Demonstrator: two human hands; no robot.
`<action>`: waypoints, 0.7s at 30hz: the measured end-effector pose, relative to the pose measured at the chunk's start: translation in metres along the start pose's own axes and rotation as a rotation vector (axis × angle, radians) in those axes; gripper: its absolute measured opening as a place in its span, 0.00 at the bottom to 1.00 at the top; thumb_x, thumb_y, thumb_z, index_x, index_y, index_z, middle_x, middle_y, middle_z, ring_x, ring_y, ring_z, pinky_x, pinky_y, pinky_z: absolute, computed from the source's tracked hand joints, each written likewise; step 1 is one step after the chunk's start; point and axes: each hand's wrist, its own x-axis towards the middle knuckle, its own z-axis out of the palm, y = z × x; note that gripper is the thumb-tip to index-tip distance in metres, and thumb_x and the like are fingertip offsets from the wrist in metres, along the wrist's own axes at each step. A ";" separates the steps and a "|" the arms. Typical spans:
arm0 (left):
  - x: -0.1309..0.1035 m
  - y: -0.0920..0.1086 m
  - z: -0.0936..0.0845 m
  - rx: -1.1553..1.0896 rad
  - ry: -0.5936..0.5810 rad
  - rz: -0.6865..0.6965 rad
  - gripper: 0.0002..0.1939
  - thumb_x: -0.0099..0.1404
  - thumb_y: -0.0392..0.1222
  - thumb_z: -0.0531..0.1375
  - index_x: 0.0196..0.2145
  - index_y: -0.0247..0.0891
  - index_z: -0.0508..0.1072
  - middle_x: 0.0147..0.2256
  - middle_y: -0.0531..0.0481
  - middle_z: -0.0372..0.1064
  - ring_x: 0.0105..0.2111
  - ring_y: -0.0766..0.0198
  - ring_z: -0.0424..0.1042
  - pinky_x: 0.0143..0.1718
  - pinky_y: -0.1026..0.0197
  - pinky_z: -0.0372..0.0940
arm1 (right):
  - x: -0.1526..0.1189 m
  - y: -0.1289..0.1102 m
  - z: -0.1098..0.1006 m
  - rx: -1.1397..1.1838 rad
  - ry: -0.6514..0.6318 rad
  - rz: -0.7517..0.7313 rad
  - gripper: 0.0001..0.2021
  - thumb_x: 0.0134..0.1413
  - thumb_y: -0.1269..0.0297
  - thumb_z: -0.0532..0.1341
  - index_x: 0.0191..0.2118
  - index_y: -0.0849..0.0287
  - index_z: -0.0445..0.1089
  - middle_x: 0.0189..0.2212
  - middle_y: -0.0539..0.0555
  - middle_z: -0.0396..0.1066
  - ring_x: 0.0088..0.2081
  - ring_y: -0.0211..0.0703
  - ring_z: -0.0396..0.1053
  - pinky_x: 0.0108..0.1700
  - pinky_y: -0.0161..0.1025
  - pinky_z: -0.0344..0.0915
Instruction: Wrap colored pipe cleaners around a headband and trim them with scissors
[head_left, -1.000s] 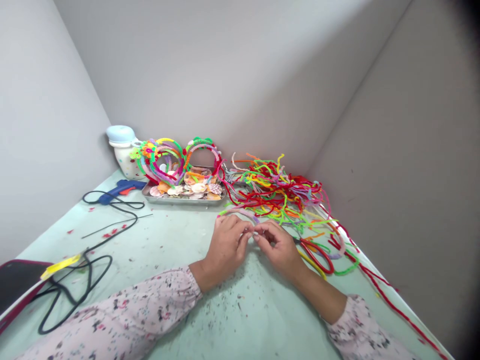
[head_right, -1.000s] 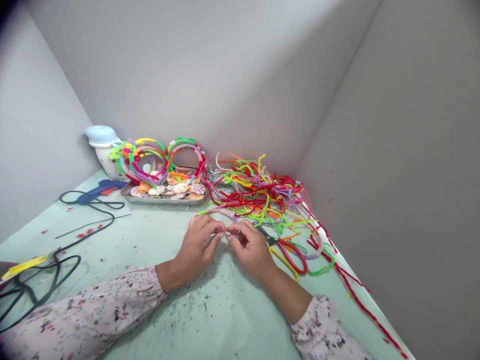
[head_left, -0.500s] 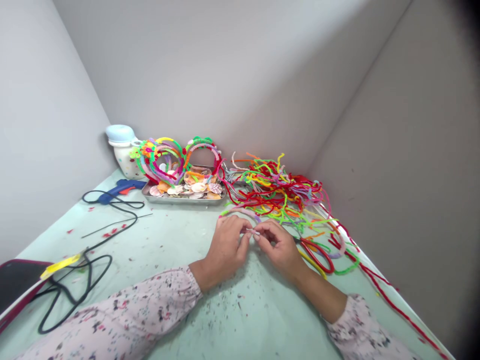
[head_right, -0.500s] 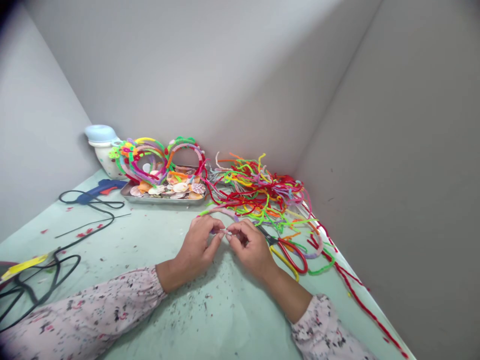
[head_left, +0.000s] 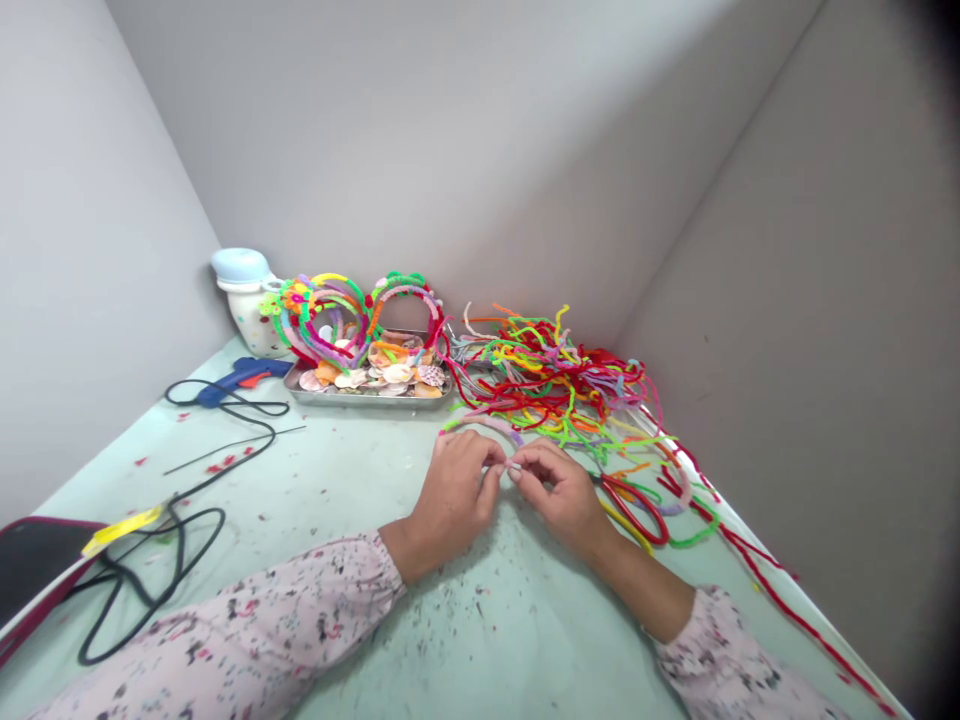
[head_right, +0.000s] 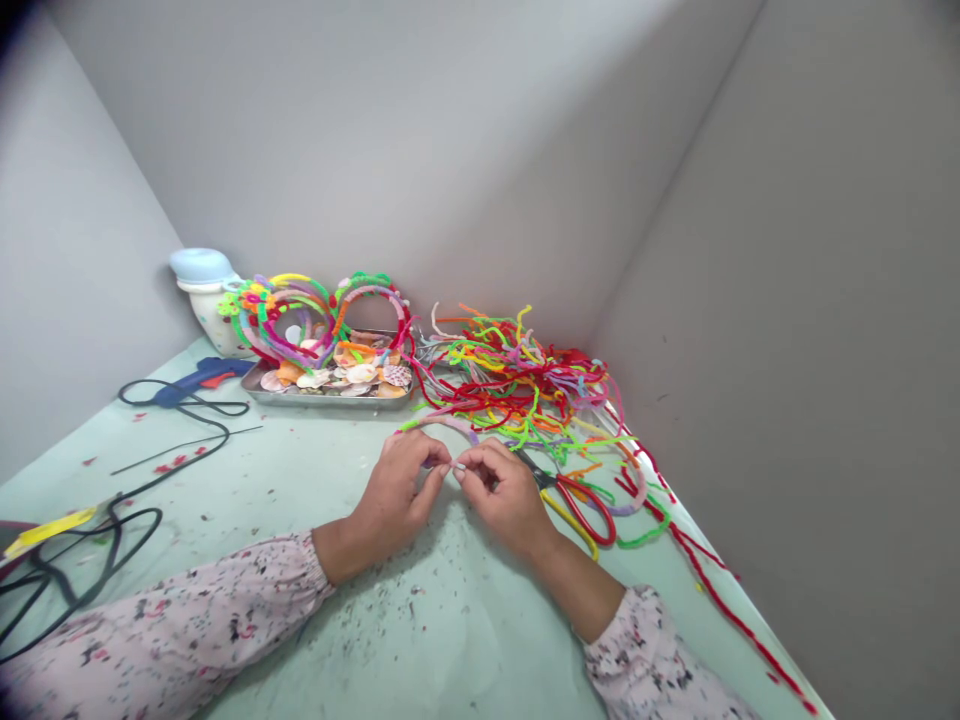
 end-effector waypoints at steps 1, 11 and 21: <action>0.000 0.000 0.000 0.000 -0.001 0.001 0.05 0.64 0.32 0.53 0.35 0.39 0.66 0.33 0.50 0.67 0.37 0.59 0.65 0.43 0.54 0.56 | 0.000 0.001 0.000 0.004 -0.003 0.005 0.05 0.58 0.63 0.60 0.35 0.57 0.71 0.32 0.53 0.67 0.31 0.40 0.65 0.31 0.36 0.62; 0.000 0.000 0.000 0.016 -0.017 0.004 0.05 0.65 0.33 0.54 0.36 0.38 0.67 0.33 0.50 0.68 0.37 0.60 0.66 0.42 0.55 0.57 | 0.000 0.004 0.000 0.012 -0.046 0.007 0.05 0.58 0.63 0.59 0.35 0.57 0.70 0.31 0.50 0.65 0.29 0.37 0.62 0.31 0.35 0.61; 0.000 -0.001 0.000 0.017 -0.028 -0.004 0.05 0.64 0.32 0.54 0.36 0.38 0.68 0.33 0.50 0.67 0.37 0.59 0.66 0.42 0.54 0.57 | 0.001 0.004 0.000 -0.005 -0.061 0.004 0.05 0.58 0.62 0.59 0.35 0.57 0.69 0.31 0.51 0.65 0.29 0.38 0.63 0.31 0.35 0.61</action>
